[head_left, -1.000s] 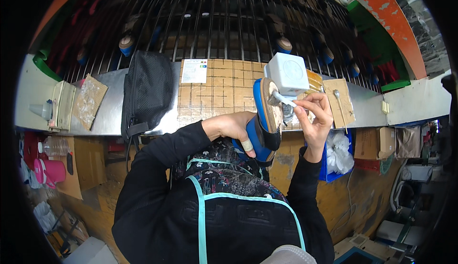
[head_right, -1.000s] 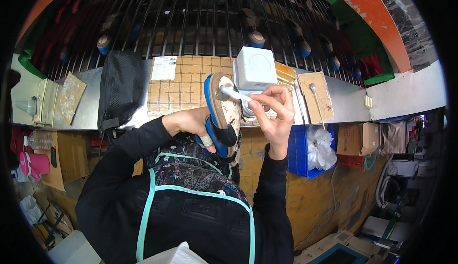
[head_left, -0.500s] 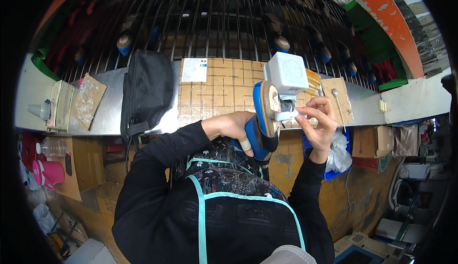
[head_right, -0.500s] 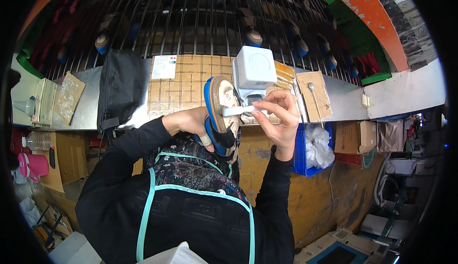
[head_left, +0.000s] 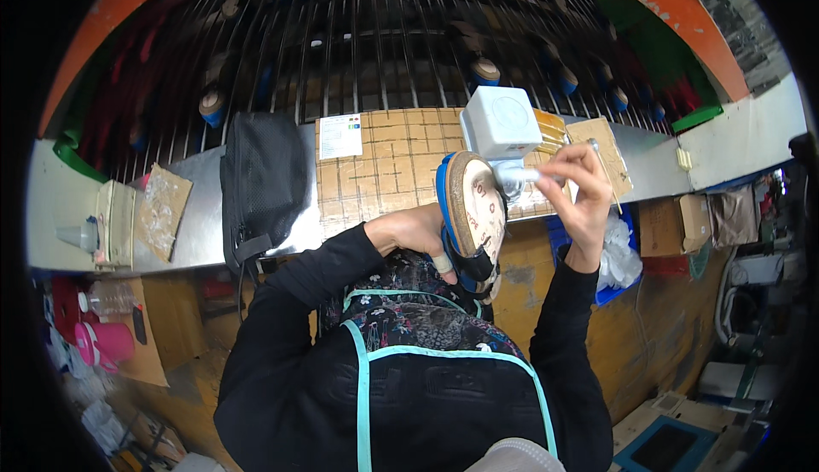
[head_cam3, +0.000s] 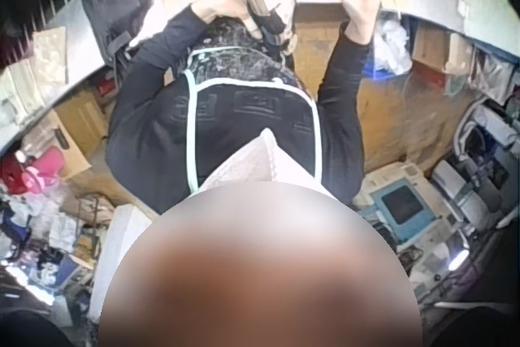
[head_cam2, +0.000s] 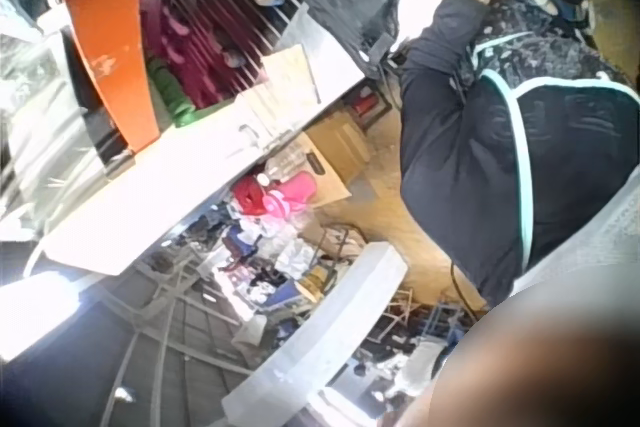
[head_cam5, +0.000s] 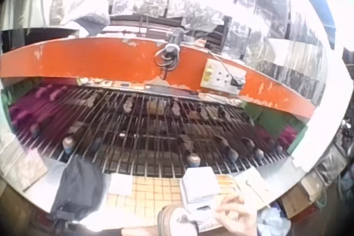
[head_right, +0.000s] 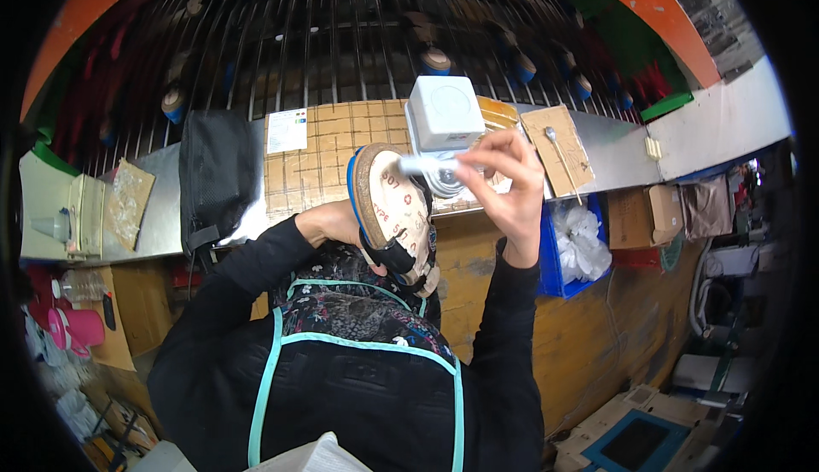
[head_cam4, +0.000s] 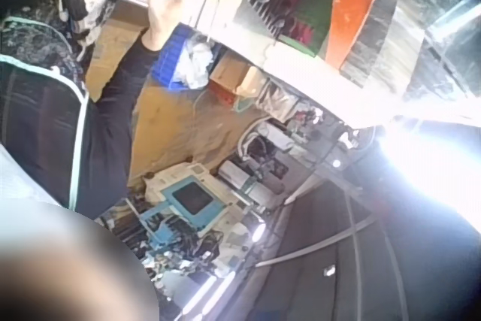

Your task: The person repeatedly applies glue to the sole and strap of a blue sandal using a small brush. They rotate the sandal to reach different areas and dip the brush into a container between applications.

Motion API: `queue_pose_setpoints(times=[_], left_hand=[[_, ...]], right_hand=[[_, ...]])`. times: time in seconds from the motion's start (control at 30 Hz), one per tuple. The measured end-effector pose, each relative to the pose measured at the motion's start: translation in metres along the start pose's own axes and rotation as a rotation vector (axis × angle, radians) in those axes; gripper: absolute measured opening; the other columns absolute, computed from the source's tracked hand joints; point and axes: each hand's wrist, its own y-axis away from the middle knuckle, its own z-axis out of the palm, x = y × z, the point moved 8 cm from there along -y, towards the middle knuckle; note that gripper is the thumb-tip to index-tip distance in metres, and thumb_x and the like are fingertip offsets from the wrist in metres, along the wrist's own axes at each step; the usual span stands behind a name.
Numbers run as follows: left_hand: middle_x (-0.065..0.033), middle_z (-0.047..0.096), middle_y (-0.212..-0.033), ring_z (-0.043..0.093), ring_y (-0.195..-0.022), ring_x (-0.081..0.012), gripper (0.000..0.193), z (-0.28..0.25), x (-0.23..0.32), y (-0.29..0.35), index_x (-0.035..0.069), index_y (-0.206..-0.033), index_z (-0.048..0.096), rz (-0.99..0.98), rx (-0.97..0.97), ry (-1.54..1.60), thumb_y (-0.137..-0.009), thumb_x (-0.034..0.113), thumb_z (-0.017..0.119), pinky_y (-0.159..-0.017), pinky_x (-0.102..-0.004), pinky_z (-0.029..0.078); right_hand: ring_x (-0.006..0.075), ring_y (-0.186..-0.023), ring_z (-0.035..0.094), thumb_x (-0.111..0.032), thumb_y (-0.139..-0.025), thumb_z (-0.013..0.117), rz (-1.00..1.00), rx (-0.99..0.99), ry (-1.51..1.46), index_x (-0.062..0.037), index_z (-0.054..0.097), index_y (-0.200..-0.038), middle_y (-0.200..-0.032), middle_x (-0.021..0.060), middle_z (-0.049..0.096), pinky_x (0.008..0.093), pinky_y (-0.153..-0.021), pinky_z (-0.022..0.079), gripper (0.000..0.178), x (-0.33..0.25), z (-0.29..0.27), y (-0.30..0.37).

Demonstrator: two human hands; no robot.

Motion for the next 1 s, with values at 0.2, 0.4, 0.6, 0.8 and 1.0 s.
queue_pose_setpoints(times=[0.2, 0.4, 0.6, 0.8, 1.0], left_hand=[[-0.0105, 0.063, -0.120, 0.054, -0.113, -0.0223, 0.083, -0.003, 0.004, 0.004, 0.002, -0.122, 0.059, 0.195, 0.052, -0.123, -0.048, 0.013, 0.094, -0.099, -0.0313, 0.043], [-0.0119, 0.059, -0.126, 0.058, -0.113, -0.0206, 0.046, -0.006, 0.012, 0.013, 0.004, -0.132, 0.049, 0.470, 0.082, 0.175, -0.088, 0.013, 0.062, -0.096, -0.0345, 0.049], [-0.0125, 0.057, -0.128, 0.056, -0.116, -0.0243, 0.061, -0.025, 0.001, 0.017, 0.005, -0.134, 0.047, 0.434, 0.161, 0.336, -0.082, 0.031, 0.065, -0.100, -0.0385, 0.045], [-0.0132, 0.055, -0.129, 0.055, -0.117, -0.0276, 0.080, -0.046, -0.007, 0.042, 0.005, -0.135, 0.045, 0.453, 0.278, 0.047, -0.074, 0.049, 0.073, -0.103, -0.0424, 0.042], [-0.0188, 0.049, -0.135, 0.056, -0.116, -0.0349, 0.104, -0.092, -0.022, 0.099, 0.000, -0.142, 0.033, 0.326, 0.910, 0.453, -0.067, 0.057, 0.079, -0.101, -0.0449, 0.045]], right_hand=[[0.0133, -0.077, 0.056, -0.011, -0.065, 0.084, -0.096, -0.181, -0.001, -0.0092, 0.077, -0.088, -0.086, 0.0031, 0.059, 0.0281, -0.062, 0.044, 0.024, -0.017, 0.012, -0.001], [0.0098, -0.072, 0.057, -0.011, -0.072, 0.080, -0.008, 0.065, 0.054, -0.0051, 0.076, -0.087, -0.087, 0.0038, 0.059, 0.0225, -0.058, 0.044, 0.016, -0.004, -0.001, -0.007], [0.0102, -0.072, 0.057, -0.012, -0.070, 0.082, 0.012, 0.015, -0.075, -0.0047, 0.076, -0.086, -0.089, 0.0050, 0.058, 0.0241, -0.059, 0.046, 0.019, 0.008, 0.015, 0.030], [0.0122, -0.070, 0.058, -0.013, -0.073, 0.080, 0.273, 0.019, -0.093, -0.0066, 0.076, -0.086, -0.086, 0.0048, 0.063, 0.0259, -0.062, 0.047, 0.015, 0.046, 0.010, 0.093], [0.0148, -0.057, 0.049, -0.029, -0.081, 0.072, 0.568, 0.253, 0.533, -0.0118, 0.074, -0.079, -0.073, -0.0010, 0.063, 0.0340, -0.071, 0.025, 0.017, 0.090, -0.023, 0.128]])
